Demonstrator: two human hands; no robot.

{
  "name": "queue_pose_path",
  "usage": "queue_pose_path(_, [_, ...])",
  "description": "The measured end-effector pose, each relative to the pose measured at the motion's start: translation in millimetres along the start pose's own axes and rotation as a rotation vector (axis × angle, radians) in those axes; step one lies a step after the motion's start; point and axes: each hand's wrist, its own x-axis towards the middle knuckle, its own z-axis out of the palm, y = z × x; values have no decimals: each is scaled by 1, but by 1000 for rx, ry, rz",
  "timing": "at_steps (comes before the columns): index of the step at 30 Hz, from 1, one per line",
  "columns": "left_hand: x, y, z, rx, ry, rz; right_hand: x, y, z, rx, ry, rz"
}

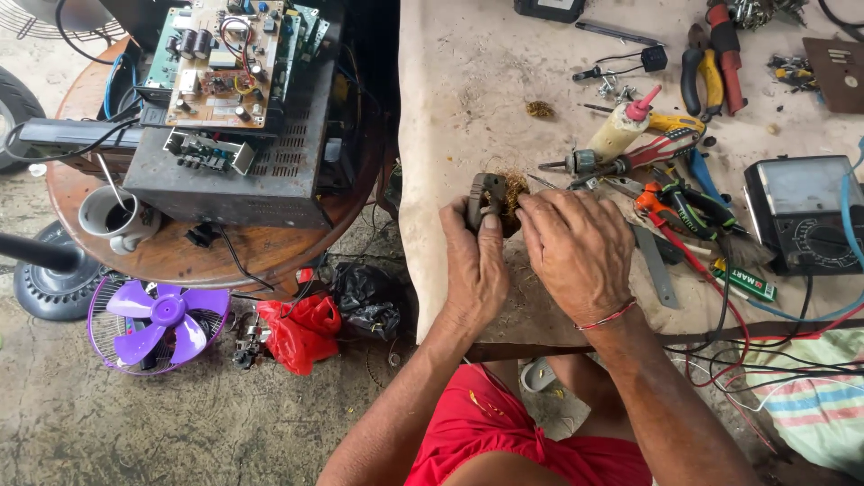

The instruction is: A person is meticulously cleaning and inspecting a copper-wound electronic component using a small hand tool at a repair bench.

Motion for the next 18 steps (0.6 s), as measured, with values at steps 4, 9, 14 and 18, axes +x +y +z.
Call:
queue_pose_path(4, [-2,-8,1,60,-18,47,-2,3,5,-73,-89,-6])
queue_pose_path(9, [-4,-1,2,140,-4,96,-3,14,12,6,-281,51])
queue_pose_path(14, [-2,-5,0,-13,38,-28,-27,35,18,710,-280,63])
queue_pose_path(18, [6,-3,-8,-45,75,-71,-42,46,6,1035,-371,151])
